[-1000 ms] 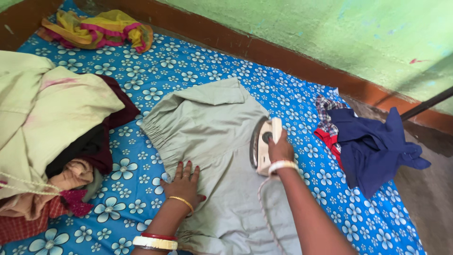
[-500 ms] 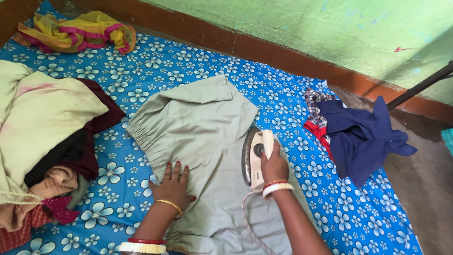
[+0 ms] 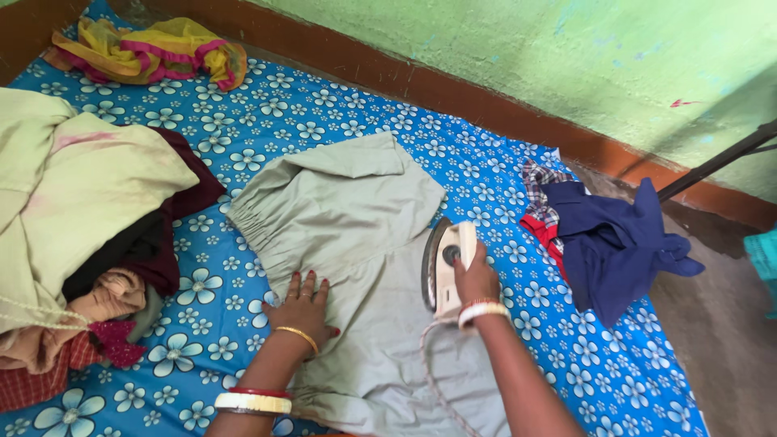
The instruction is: The person irons a pair of dark blue trousers and then a pair of light-colored shorts on a bed. They use an electric iron to smooth out wrinkles, adjusting the garments as needed.
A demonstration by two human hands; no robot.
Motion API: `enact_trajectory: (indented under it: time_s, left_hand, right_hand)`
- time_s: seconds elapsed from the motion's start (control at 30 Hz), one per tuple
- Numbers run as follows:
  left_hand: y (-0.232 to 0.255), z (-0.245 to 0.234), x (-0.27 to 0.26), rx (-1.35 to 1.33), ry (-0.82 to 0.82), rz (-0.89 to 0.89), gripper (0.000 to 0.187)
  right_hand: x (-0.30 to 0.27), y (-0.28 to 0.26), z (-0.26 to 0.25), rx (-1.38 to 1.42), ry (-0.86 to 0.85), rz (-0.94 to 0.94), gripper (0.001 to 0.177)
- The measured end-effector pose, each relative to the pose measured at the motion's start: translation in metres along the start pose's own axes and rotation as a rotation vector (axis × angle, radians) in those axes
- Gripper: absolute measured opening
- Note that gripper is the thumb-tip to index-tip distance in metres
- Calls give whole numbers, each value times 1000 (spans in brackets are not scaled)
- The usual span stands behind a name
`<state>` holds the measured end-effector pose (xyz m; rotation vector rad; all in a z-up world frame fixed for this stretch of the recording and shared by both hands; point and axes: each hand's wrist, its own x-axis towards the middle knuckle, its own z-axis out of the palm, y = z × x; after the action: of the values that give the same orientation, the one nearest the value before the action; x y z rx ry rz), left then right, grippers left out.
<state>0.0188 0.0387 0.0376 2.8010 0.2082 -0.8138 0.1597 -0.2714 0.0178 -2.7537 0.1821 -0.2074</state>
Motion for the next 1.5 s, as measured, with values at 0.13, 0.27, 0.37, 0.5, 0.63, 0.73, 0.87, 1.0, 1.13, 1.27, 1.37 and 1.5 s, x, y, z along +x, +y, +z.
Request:
enact_trajectory:
  time_s: [0.13,0.27,0.37,0.5,0.63,0.73,0.87,1.0,1.13,1.27,1.37,1.5]
  left_hand:
    - [-3,1,1,1,23,8,99]
    - [-3,5,1,33,49,6,99]
    - [-2,6,3,43,49,-1,99]
    - [-2,8,4,50,48,-8,99]
    - [-2,7,3,50,52,-14,98]
    - [-2,5,3,49,41,-14,99]
    - [1,3,3,40,37,-3,97]
    - [-1,6,5,37,49,9,99]
    - [-7,13,9,11,90,24,98]
    - [-5,13,9,40,76,9,98]
    - [-5,11,9,79,61,4,99]
    - [-6,17,11,99,77,5,99]
  right_hand:
    - [-64,7,-13,-40,-59,31,68]
    - [-121,2,-33,-6,-96,61,69]
    - [-132,-6,-40,16,-86,63,66]
    - [-121,-7,-37,5,-45,20,63]
    - [-88,-7,-27,16,-34,18,61]
    - [-59,-9,-18,6,-12,14,61]
    - [-32,-7,-8,-3,-6,9,64]
    - [-31,0,-9,18,-56,9,69]
    - [-72,19,-23,-26,-118,29,70]
    - [-133,45,-50,-18,-136,29,70]
    - [-154,55,-64,15,-131,64,68]
    - [-152,57,-60,-60,-99,77,66]
